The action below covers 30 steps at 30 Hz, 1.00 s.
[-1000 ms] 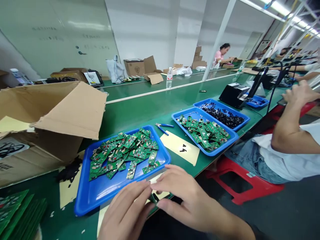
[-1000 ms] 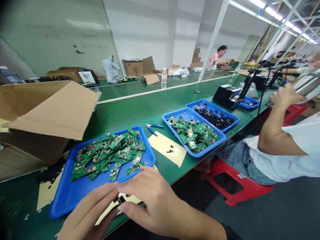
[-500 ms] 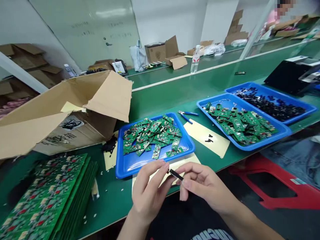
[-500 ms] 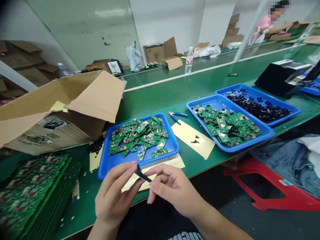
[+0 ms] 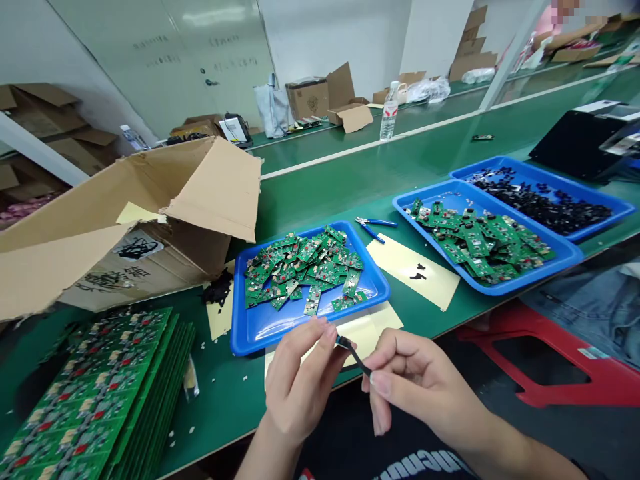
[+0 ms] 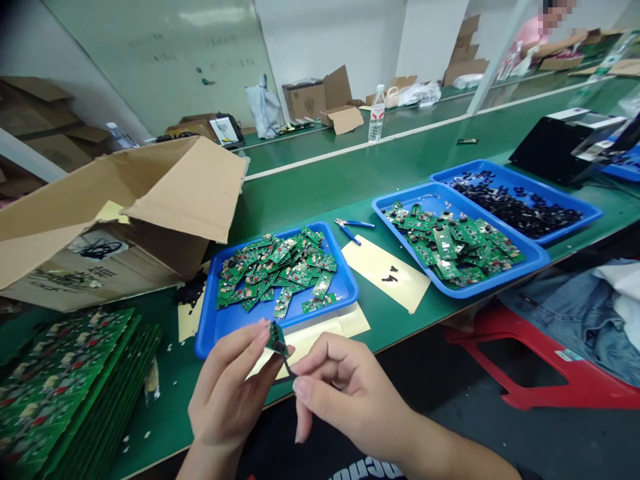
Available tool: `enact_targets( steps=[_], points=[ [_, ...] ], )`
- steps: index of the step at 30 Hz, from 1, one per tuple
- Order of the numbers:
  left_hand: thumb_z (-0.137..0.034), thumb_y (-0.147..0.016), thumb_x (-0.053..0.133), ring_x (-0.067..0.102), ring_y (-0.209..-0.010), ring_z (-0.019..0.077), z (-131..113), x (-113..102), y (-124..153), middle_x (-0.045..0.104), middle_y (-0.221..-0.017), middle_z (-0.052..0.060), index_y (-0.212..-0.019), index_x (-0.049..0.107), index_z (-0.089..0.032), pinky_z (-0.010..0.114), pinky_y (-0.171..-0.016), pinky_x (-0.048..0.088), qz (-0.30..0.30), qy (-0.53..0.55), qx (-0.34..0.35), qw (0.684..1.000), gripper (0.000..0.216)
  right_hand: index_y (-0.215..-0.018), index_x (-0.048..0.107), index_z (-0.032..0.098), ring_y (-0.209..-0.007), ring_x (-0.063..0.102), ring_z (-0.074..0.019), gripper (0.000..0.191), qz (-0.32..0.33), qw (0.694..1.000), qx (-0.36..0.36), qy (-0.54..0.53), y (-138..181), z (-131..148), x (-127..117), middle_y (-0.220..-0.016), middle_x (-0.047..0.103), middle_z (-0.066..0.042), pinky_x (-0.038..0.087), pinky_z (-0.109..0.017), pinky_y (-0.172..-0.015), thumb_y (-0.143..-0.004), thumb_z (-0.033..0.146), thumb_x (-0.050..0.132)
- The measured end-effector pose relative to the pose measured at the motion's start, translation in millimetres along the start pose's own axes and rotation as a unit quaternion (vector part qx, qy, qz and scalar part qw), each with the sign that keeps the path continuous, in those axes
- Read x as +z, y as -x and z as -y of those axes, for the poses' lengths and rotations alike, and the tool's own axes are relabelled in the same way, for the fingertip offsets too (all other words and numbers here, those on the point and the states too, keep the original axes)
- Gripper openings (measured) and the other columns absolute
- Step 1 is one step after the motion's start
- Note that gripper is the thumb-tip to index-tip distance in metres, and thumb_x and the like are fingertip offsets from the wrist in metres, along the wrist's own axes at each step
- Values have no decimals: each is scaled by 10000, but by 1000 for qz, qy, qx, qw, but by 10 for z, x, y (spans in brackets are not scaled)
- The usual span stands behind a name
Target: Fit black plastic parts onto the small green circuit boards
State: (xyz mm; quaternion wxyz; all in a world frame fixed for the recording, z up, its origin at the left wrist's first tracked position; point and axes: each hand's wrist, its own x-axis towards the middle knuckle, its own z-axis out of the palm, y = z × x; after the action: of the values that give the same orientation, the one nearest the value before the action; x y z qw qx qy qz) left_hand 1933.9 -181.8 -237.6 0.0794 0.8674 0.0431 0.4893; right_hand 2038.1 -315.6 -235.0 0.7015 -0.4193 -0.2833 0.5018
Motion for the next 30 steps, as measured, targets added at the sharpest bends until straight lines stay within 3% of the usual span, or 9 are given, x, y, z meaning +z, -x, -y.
enact_targets(
  steps=[9, 21, 26, 30],
  points=[
    [-55, -721, 668, 639, -890, 175, 15, -32, -32, 637, -958, 78, -1104, 549, -132, 286, -747, 560, 13, 34, 8, 999, 408, -743, 545, 156, -360, 540, -74, 138, 25, 997, 42, -60, -205, -10, -130, -422, 589, 61, 463, -243, -569, -771, 263, 627],
    [-122, -785, 615, 639, -893, 173, -12, -73, -71, 620, -939, 64, -1106, 527, -166, 296, -734, 576, 60, 153, -20, 986, 336, -796, 535, 162, -425, 548, -83, 135, -1, 994, 52, 97, -280, 91, -91, -482, 563, 56, 452, -208, -479, -736, 248, 621],
    [-86, -761, 616, 618, -919, 199, -42, -23, 25, 610, -996, 84, -1194, 514, -200, 339, -745, 562, 47, 207, -78, 974, 460, -734, 554, 157, -473, 547, -77, 87, -17, 983, -17, 184, -271, 152, -64, -579, 577, 24, 464, -202, -479, -755, 233, 589],
    [-121, -814, 547, 598, -912, 185, -103, -13, 46, 606, -1029, 98, -1251, 498, -215, 308, -736, 542, 71, 257, -149, 952, 449, -778, 580, 169, -576, 564, -95, 57, -44, 939, -146, 309, -262, 162, -36, -673, 609, -5, 467, -203, -519, -798, 202, 538]
  ],
)
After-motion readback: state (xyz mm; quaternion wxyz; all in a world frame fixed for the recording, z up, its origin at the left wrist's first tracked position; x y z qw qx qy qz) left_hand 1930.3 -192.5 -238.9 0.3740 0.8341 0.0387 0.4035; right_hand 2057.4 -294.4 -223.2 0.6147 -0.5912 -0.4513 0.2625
